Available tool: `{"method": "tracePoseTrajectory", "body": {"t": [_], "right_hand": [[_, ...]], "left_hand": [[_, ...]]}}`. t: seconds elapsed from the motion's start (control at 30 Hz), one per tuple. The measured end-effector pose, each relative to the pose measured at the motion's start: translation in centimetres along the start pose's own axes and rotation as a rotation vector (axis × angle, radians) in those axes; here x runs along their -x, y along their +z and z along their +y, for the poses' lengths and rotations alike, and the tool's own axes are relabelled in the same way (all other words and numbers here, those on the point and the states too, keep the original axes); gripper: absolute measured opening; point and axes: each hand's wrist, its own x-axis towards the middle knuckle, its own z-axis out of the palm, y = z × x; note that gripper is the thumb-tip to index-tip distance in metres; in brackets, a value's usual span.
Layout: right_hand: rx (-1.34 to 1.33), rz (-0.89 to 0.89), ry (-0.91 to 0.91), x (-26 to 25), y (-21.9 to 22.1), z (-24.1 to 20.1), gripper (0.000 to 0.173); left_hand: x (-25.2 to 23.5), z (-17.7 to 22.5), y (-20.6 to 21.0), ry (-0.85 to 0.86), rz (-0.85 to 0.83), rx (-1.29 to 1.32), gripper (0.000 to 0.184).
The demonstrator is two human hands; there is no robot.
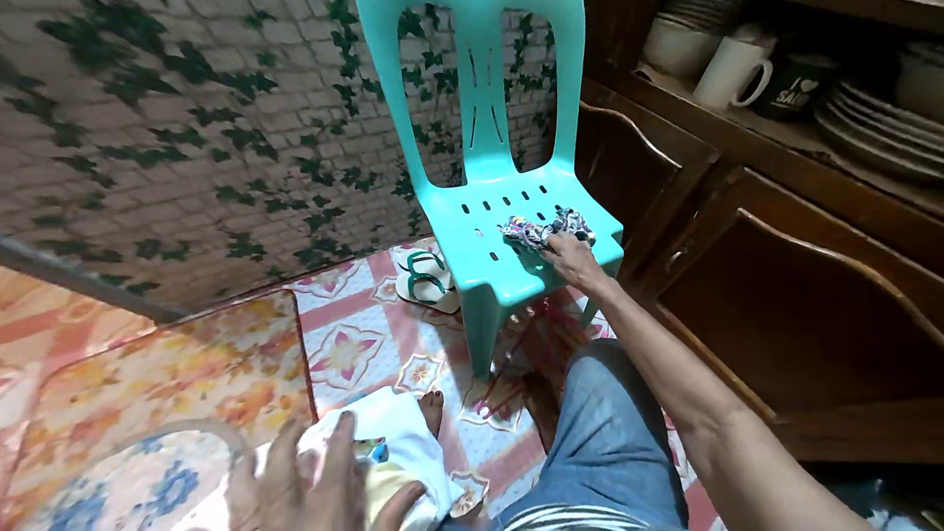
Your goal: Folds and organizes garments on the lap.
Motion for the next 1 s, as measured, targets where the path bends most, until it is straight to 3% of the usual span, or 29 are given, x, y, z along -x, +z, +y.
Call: {"method": "tracePoseTrajectory", "body": {"t": [0.07,0.23,0.33,0.43,0.53,0.63,0.73,0.83,0.9,1.0], "right_hand": [[-0.206,0.086,-0.140,4.1,-0.9,-1.1,0.025],[-0.511,-0.063,-0.599,14.7,-1.7,-4.3,0.023],[-0.660,-0.111,-0.605,17.6,-1.8,-4.3,0.025],[-0.812,-0.253,-0.429,18.9,-2.8,-1.9,0.018],[-0.762,-0.338,-0.500,19.8,-3.4,1.5,0.028],[-0.683,-0.338,-0.621,19.9,-3.8,5.4,0.043],[-0.676,-0.282,-0.531,20.1,-4.5,8.1,0.040],[-0.446,-0.185,-0.362,20.3,-5.9,8.6,0.034],[-0.222,-0.084,-0.285,20.3,-6.8,7.6,0.027],[0.086,0.123,-0.212,19.9,-7.8,6.3,0.022]], "left_hand": [[-0.6,2.7,0.1,0.166,0.041,0.155,0.077],[-3.9,8.7,5.5,0.456,0.129,0.526,0.065],[-5.3,10.4,5.8,0.547,0.013,0.674,0.040],[-6.1,9.6,4.9,0.378,-0.045,0.889,0.021],[-6.9,7.7,3.6,0.149,0.002,1.171,0.019],[-7.5,5.6,2.8,0.166,0.060,1.485,0.023],[-7.1,4.3,1.9,0.160,0.027,1.784,0.019],[-6.3,3.3,1.8,0.404,-0.142,1.652,0.018],[-6.2,3.3,1.3,0.583,-0.253,1.292,0.015],[-5.9,4.6,0.5,0.680,-0.096,0.567,0.027]]}}
